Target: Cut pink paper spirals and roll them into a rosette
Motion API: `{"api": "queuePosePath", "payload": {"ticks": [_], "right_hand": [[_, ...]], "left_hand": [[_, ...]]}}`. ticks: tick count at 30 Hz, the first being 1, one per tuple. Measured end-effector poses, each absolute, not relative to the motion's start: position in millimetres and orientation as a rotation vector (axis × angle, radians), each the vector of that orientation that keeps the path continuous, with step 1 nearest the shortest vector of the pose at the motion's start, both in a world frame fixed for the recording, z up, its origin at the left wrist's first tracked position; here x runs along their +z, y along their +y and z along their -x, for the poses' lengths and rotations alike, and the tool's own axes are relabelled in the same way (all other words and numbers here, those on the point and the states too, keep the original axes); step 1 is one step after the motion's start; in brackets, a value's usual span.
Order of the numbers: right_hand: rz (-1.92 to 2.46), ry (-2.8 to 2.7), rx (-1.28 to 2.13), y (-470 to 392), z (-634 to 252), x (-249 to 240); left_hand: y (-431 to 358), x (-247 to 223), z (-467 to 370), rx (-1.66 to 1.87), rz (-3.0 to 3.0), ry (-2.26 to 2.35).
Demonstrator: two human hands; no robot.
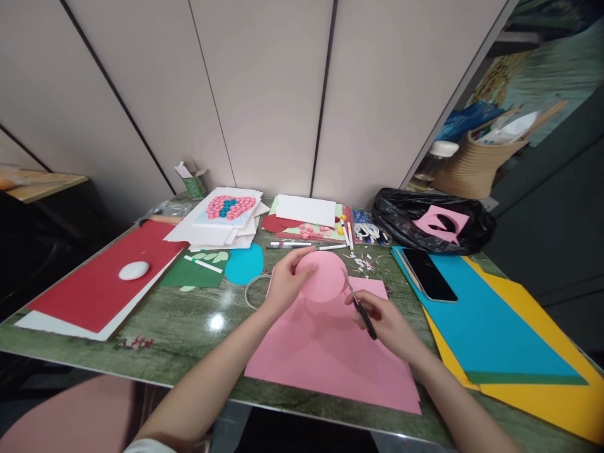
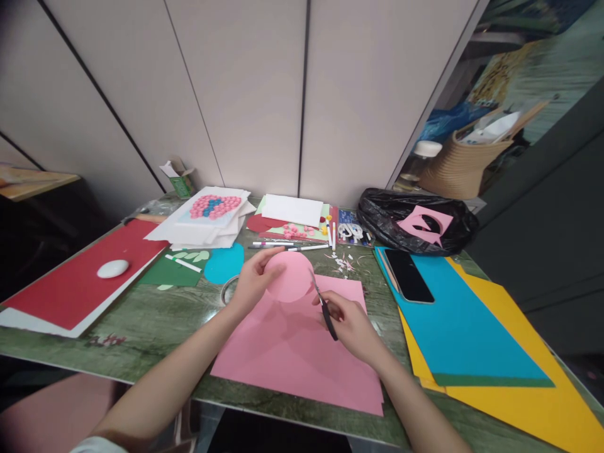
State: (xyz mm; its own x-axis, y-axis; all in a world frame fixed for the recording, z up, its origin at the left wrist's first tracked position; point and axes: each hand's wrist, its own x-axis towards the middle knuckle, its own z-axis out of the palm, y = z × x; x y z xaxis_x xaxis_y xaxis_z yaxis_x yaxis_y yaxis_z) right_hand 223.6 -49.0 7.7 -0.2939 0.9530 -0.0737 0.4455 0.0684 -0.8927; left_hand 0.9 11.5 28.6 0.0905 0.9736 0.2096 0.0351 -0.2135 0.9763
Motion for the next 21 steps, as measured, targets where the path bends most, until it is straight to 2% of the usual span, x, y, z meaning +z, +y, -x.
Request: {"api": "queuePosePath", "payload": {"ticks": [21], "right_hand": [[1.379,-1.812,1.137,-48.6,-224.7,4.4]], "left_hand": [[8.1,27.1,-3.2,1.173,-1.535,1.053]]}}
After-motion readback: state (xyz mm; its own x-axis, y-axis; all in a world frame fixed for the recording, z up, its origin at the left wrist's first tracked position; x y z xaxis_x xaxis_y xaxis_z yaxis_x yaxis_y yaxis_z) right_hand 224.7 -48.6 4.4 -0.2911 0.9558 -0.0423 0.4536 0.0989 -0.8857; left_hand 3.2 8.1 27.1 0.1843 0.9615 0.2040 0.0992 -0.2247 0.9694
